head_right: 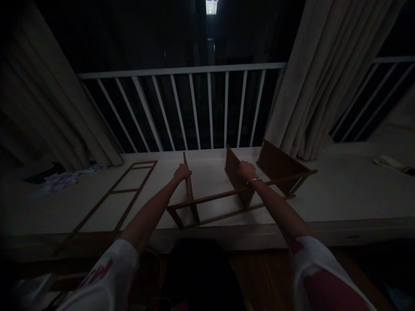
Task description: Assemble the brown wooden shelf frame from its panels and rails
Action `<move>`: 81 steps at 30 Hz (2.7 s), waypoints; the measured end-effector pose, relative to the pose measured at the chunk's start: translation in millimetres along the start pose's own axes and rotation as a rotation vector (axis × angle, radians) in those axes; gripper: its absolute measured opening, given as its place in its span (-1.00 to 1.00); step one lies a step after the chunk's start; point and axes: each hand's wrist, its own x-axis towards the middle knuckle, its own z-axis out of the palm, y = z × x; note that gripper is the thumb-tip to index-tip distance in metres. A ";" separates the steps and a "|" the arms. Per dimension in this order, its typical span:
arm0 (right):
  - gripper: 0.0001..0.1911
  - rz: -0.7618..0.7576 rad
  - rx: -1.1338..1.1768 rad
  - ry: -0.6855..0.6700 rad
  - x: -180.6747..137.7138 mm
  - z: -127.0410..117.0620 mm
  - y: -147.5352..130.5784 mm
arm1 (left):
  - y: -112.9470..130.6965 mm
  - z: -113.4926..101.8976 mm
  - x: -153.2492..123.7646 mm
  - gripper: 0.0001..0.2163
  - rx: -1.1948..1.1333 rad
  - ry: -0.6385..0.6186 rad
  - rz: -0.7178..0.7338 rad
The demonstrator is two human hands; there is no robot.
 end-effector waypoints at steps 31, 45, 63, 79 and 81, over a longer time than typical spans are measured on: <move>-0.72 -0.040 0.317 0.473 -88.3 57.2 16.1 | -38.1 9.9 -82.7 -0.75 -0.213 0.507 0.369; -0.74 -0.017 0.368 0.479 -118.7 117.6 13.5 | -83.6 52.7 -102.3 -0.72 -0.033 0.404 0.260; -0.72 -0.021 0.412 0.521 -121.0 135.6 11.6 | -93.9 65.0 -105.6 -0.64 -0.031 0.406 0.209; -0.68 0.017 0.448 0.547 -129.6 131.4 2.2 | -94.7 63.5 -112.8 -0.62 -0.044 0.440 0.201; -0.68 0.017 0.446 0.545 -131.6 130.8 1.5 | -94.5 61.5 -113.9 -0.62 -0.070 0.429 0.214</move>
